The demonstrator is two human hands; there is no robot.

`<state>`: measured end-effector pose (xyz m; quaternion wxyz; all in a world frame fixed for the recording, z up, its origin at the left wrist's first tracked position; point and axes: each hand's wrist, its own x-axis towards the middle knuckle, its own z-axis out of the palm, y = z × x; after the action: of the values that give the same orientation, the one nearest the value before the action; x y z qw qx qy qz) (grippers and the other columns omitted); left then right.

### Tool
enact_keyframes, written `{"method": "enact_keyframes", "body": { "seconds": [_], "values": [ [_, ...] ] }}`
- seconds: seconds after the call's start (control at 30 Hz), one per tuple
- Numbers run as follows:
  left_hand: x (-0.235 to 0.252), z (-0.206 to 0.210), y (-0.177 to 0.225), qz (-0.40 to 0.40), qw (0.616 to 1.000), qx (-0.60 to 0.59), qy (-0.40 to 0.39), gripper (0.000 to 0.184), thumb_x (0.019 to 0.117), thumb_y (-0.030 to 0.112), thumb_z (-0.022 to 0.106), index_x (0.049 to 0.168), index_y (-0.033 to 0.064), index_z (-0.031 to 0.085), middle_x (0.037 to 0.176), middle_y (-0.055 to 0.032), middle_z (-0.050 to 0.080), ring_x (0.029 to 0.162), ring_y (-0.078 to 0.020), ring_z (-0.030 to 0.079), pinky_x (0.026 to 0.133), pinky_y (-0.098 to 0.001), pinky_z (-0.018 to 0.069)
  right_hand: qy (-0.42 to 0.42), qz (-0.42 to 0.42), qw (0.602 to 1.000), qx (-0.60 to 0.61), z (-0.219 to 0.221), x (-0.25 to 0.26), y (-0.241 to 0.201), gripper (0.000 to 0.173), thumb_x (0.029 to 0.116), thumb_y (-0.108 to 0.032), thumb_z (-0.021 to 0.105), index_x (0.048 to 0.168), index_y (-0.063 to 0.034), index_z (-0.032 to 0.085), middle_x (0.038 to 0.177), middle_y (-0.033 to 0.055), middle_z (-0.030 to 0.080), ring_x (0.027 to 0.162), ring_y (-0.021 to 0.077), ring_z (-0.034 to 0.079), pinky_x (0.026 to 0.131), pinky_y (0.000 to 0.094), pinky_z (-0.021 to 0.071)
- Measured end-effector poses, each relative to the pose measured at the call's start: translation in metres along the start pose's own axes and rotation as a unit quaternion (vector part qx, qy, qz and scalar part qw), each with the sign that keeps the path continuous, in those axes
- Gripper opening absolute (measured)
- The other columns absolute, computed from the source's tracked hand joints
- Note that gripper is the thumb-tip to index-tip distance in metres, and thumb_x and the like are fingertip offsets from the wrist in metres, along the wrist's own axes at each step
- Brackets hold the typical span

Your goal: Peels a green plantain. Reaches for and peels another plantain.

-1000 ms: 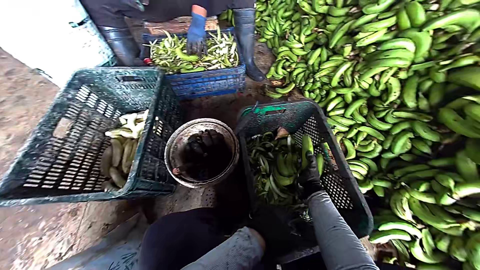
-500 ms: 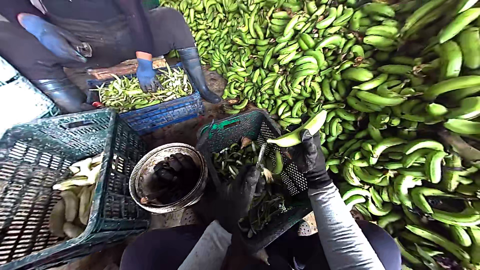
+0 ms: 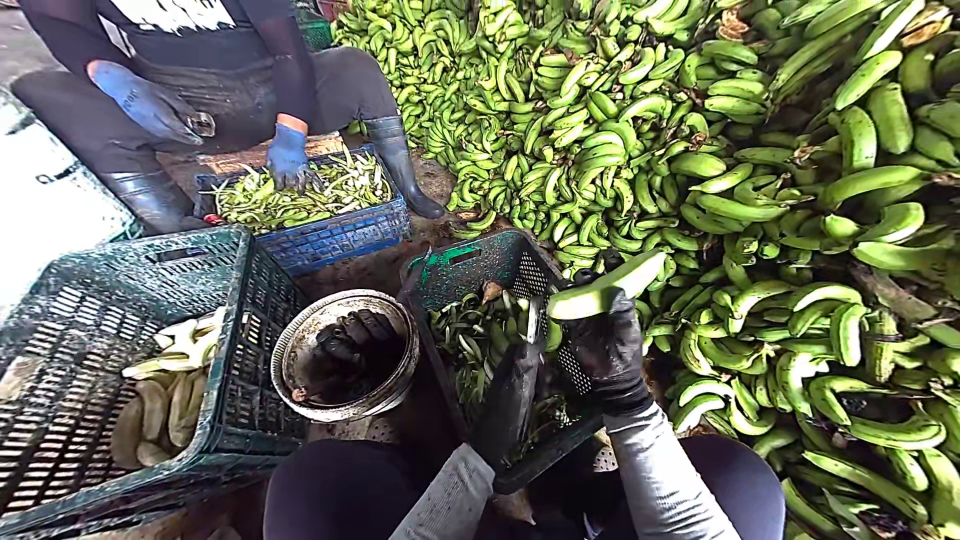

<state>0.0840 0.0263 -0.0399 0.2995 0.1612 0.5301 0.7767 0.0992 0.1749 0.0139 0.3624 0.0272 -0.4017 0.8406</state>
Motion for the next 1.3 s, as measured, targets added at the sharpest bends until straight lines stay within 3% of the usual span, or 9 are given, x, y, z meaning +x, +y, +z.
{"method": "enact_keyframes", "body": {
  "seconds": [0.1, 0.23, 0.3, 0.47, 0.53, 0.83, 1.07, 1.2, 1.3],
  "values": [
    [-0.011, -0.01, -0.01, -0.041, 0.997, 0.065, 0.012, 0.037, 0.1097, 0.032, 0.039, 0.125, 0.0021, 0.054, 0.079, -0.0017, 0.059, 0.063, -0.01, 0.057, 0.057, -0.026, 0.0517, -0.034, 0.047, 0.998, 0.026, -0.002, 0.015, -0.015, 0.05, 0.0951, -0.039, 0.067, 0.139, -0.0245, 0.048, 0.116, 0.005, 0.067, 0.1, 0.0217, 0.069, 0.088, 0.0442, 0.0598],
    [-0.006, -0.011, 0.028, 0.17, 0.943, 0.284, -0.015, 0.038, 0.1081, 0.029, 0.047, 0.131, 0.0011, 0.059, 0.093, -0.0024, 0.066, 0.074, -0.0066, 0.062, 0.068, -0.0249, 0.0556, 0.063, 0.095, 0.985, -0.126, -0.005, 0.023, -0.021, 0.039, 0.1062, -0.034, 0.039, 0.138, -0.0148, 0.049, 0.096, 0.0064, 0.067, 0.072, 0.0172, 0.067, 0.06, 0.0356, 0.0595],
    [-0.003, -0.01, 0.054, 0.264, 0.867, 0.422, -0.021, 0.037, 0.1056, 0.03, 0.053, 0.13, 0.0041, 0.064, 0.108, -0.0062, 0.072, 0.094, -0.0095, 0.07, 0.086, -0.0305, 0.0592, 0.087, 0.084, 0.975, -0.187, -0.007, 0.021, -0.021, 0.038, 0.108, -0.035, 0.036, 0.128, -0.0119, 0.058, 0.091, 0.0028, 0.068, 0.075, 0.0118, 0.066, 0.066, 0.0314, 0.0587],
    [0.006, -0.005, 0.072, 0.314, 0.767, 0.56, -0.007, 0.037, 0.0997, 0.04, 0.059, 0.121, 0.0122, 0.071, 0.097, -0.0071, 0.073, 0.088, -0.0222, 0.072, 0.078, -0.0439, 0.06, 0.017, 0.019, 0.935, -0.354, -0.011, 0.007, -0.013, 0.04, 0.1049, -0.029, 0.045, 0.136, -0.0052, 0.055, 0.106, 0.0047, 0.068, 0.093, 0.0083, 0.066, 0.083, 0.0291, 0.0579],
    [0.015, -0.01, 0.069, 0.309, 0.765, 0.564, 0.01, 0.035, 0.0995, 0.038, 0.061, 0.12, 0.0119, 0.071, 0.097, -0.008, 0.073, 0.088, -0.0242, 0.072, 0.078, -0.0464, 0.0599, -0.026, 0.014, 0.917, -0.397, -0.008, -0.003, -0.008, 0.048, 0.0957, -0.024, 0.057, 0.138, -0.0011, 0.053, 0.107, 0.0063, 0.068, 0.092, 0.0076, 0.066, 0.084, 0.0285, 0.058],
    [0.039, -0.05, 0.089, 0.244, 0.816, 0.519, 0.068, 0.034, 0.1054, 0.031, 0.056, 0.13, 0.0076, 0.061, 0.108, -0.0112, 0.069, 0.093, -0.0228, 0.069, 0.083, -0.0479, 0.0586, 0.012, 0.205, 0.966, -0.159, -0.016, -0.03, 0.009, 0.05, 0.1057, -0.042, 0.025, 0.118, -0.0064, 0.058, 0.079, 0.0054, 0.068, 0.06, 0.014, 0.065, 0.053, 0.0307, 0.058],
    [0.011, -0.019, 0.047, 0.313, 0.807, 0.497, -0.057, 0.036, 0.1002, 0.036, 0.061, 0.123, 0.0105, 0.07, 0.101, -0.0073, 0.073, 0.091, -0.0189, 0.072, 0.082, -0.0403, 0.0605, 0.012, 0.04, 0.958, -0.285, -0.031, -0.007, -0.002, 0.04, 0.0999, -0.035, 0.049, 0.127, -0.0059, 0.057, 0.095, -0.0013, 0.067, 0.083, 0.0051, 0.066, 0.076, 0.0268, 0.0587],
    [0.041, -0.037, 0.053, 0.275, 0.798, 0.536, 0.029, 0.032, 0.0991, 0.029, 0.066, 0.124, 0.0097, 0.068, 0.105, -0.0136, 0.071, 0.093, -0.0298, 0.07, 0.081, -0.0533, 0.0584, -0.042, 0.222, 0.968, -0.11, -0.025, -0.023, 0.013, 0.043, 0.1069, -0.04, 0.035, 0.11, -0.0081, 0.064, 0.076, 0.0057, 0.07, 0.059, 0.0123, 0.066, 0.054, 0.0286, 0.0584],
    [0.054, -0.052, 0.06, 0.236, 0.822, 0.513, 0.072, 0.036, 0.1043, 0.032, 0.059, 0.131, 0.0082, 0.061, 0.112, -0.0125, 0.069, 0.099, -0.0254, 0.069, 0.089, -0.0504, 0.0568, -0.043, 0.24, 0.956, -0.164, -0.026, -0.03, 0.015, 0.046, 0.1071, -0.037, 0.033, 0.136, -0.0092, 0.056, 0.096, 0.0069, 0.07, 0.076, 0.0136, 0.067, 0.068, 0.0317, 0.06]
  ]
}}
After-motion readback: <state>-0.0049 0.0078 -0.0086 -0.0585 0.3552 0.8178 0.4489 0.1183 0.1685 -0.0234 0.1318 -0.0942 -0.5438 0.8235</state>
